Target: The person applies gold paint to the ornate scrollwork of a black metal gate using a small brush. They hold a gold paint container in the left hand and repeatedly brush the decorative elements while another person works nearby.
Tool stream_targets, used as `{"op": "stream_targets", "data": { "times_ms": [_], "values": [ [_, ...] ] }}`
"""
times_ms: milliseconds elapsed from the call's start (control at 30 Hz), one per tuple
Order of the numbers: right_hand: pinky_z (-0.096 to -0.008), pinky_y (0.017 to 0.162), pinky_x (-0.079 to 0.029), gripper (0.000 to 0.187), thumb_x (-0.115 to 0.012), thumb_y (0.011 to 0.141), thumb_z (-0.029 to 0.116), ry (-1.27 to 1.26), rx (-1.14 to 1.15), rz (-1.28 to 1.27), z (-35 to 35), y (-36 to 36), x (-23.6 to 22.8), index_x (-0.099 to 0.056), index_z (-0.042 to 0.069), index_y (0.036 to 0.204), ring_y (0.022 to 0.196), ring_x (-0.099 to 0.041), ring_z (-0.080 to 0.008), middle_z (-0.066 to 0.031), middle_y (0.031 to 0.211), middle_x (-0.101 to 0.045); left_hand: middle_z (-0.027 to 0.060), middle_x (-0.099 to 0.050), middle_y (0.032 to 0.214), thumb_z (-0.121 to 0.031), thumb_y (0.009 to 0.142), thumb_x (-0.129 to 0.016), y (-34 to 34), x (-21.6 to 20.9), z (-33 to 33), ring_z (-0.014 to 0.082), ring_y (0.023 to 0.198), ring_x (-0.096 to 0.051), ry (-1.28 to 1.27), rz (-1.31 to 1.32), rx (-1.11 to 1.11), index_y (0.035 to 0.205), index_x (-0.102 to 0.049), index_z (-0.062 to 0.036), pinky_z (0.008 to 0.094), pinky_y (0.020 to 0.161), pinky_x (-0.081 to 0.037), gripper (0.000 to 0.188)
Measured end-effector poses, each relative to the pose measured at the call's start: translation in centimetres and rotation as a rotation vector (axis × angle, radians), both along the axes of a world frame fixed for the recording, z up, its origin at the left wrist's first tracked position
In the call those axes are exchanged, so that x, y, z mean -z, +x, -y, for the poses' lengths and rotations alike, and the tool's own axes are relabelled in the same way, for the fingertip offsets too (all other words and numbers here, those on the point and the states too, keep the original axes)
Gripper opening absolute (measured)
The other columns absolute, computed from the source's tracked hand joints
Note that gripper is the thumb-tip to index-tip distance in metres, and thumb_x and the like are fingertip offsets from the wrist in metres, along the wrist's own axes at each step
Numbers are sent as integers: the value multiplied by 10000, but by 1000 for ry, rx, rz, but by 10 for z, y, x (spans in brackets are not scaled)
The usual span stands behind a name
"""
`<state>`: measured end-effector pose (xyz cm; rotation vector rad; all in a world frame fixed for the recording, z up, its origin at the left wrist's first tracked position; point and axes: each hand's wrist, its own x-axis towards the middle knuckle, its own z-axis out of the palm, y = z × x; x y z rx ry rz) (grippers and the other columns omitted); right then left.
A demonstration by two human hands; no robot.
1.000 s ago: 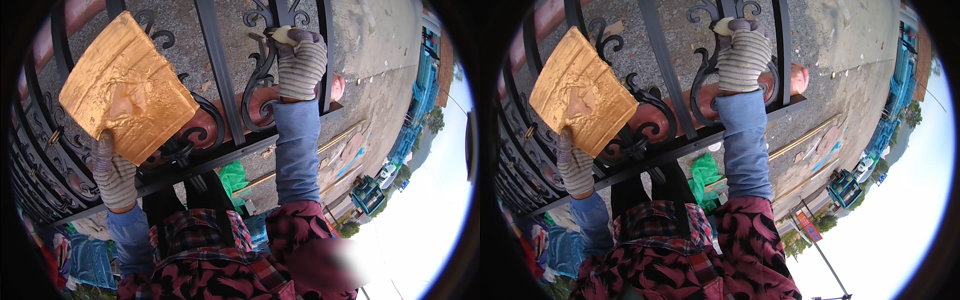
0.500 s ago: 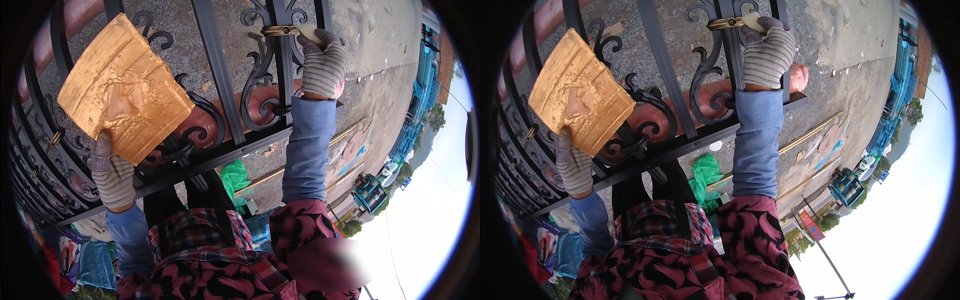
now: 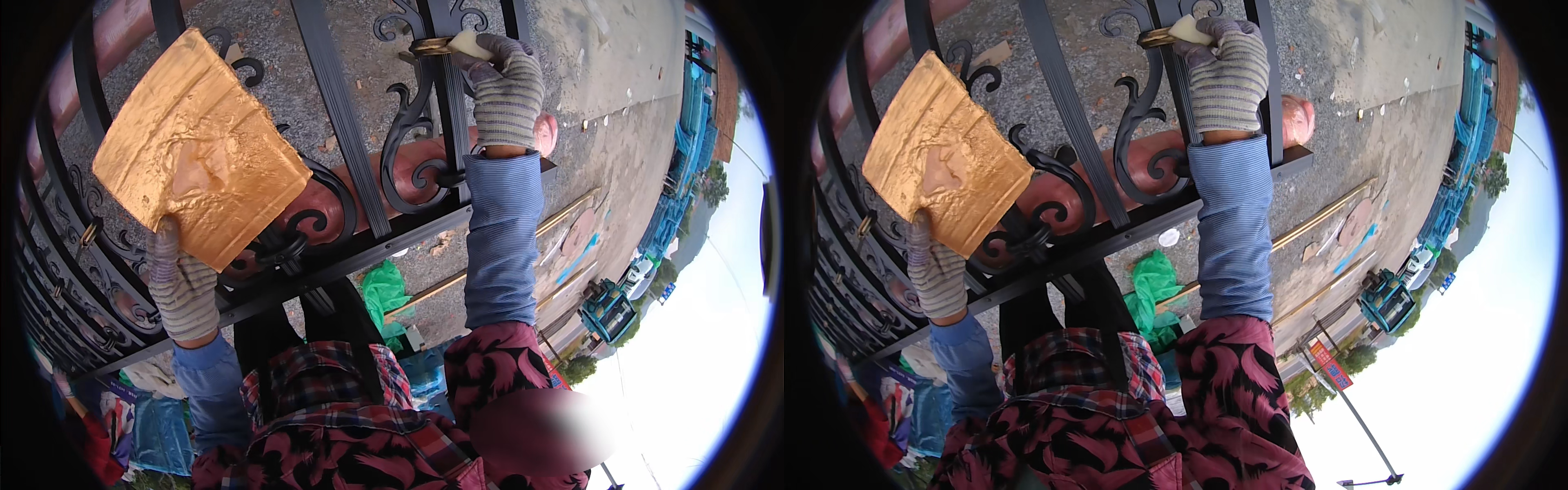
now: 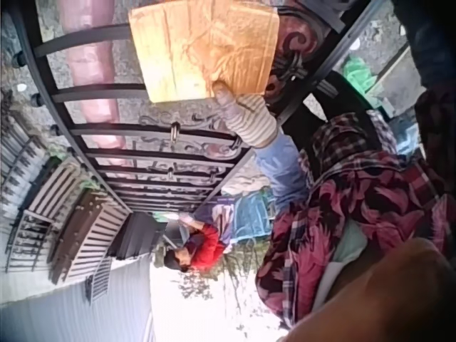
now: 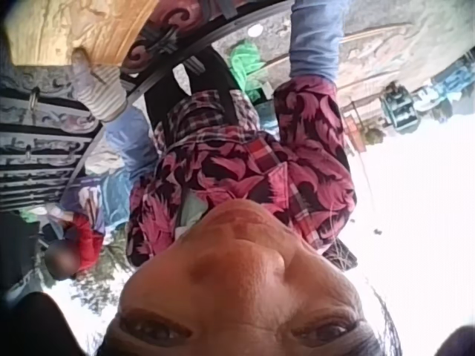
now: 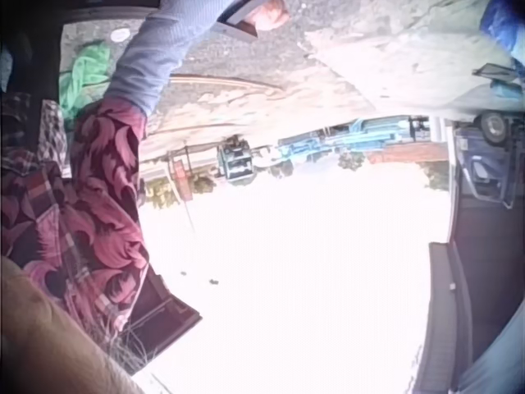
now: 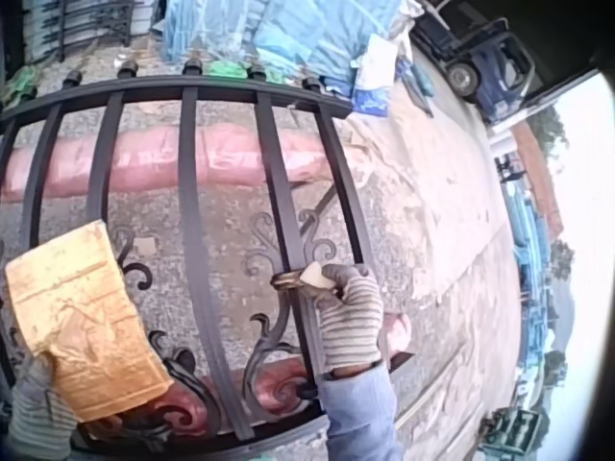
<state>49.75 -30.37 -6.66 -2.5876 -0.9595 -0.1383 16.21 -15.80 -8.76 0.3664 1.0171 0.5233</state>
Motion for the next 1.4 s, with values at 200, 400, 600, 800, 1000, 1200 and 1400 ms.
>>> {"op": "stream_targets", "data": {
  "times_ms": [200, 400, 600, 800, 1000, 1200, 1400],
  "values": [
    [-271, 697, -512, 343, -775, 654, 97, 83, 228, -203, 13, 29, 5, -651, 20, 964, 749, -637, -194, -116, 848, -660, 137, -541, 1156, -210, 796, -656, 3, -5, 4, 263, 1029, -569, 30, 1, 16, 1253, -415, -4, 414, 870, -500, 556],
    [-287, 711, -503, 350, -783, 651, 151, 108, 167, -182, 11, 33, 12, -660, 21, 952, 768, -631, -187, -106, 856, -662, 128, -527, 1191, -215, 805, -648, 5, -11, 10, 252, 1064, -551, 32, 4, 29, 1269, -402, -4, 402, 907, -473, 565],
    [-371, 745, -519, 358, -767, 655, 242, -235, 127, 37, -1, 23, 5, -669, 122, 978, 845, -615, -273, -124, 999, -598, 126, -516, 1193, -199, 793, -643, 6, -20, 18, 266, 1076, -543, 27, 28, -7, 1280, -399, -29, 417, 912, -474, 571],
    [-289, 752, -502, 329, -770, 660, 86, 194, 107, -227, 9, -13, -30, -653, 25, 962, 838, -614, -188, -86, 927, -640, 97, -536, 1169, -155, 812, -638, -12, -18, 34, 236, 1068, -546, -59, 89, -52, 1237, -454, -40, 382, 910, -468, 477],
    [-316, 700, -482, 352, -751, 628, 36, 386, -149, -569, 12, -134, -72, -627, 35, 957, 813, -570, -204, -79, 913, -580, 76, -538, 1195, -157, 831, -623, -25, -20, 56, 211, 1101, -525, -74, 229, -57, 1233, -478, -35, 357, 942, -434, 444],
    [-395, 736, -414, 357, -744, 618, 209, 61, -618, -178, 0, -223, -76, -617, 89, 929, 838, -543, -288, -87, 894, -586, 78, -550, 1174, -171, 833, -627, -53, -33, 89, 200, 1085, -534, -40, 308, -87, 1215, -493, -29, 344, 932, -440, 429],
    [-416, 733, -419, 382, -717, 624, 210, 33, -671, -62, 13, -268, -94, -603, 89, 967, 854, -533, -282, -80, 924, -565, 85, -541, 1185, -160, 853, -598, -98, -54, 131, 206, 1097, -525, -8, 323, -141, 1224, -486, -29, 348, 944, -430, 409]
  ]
}}
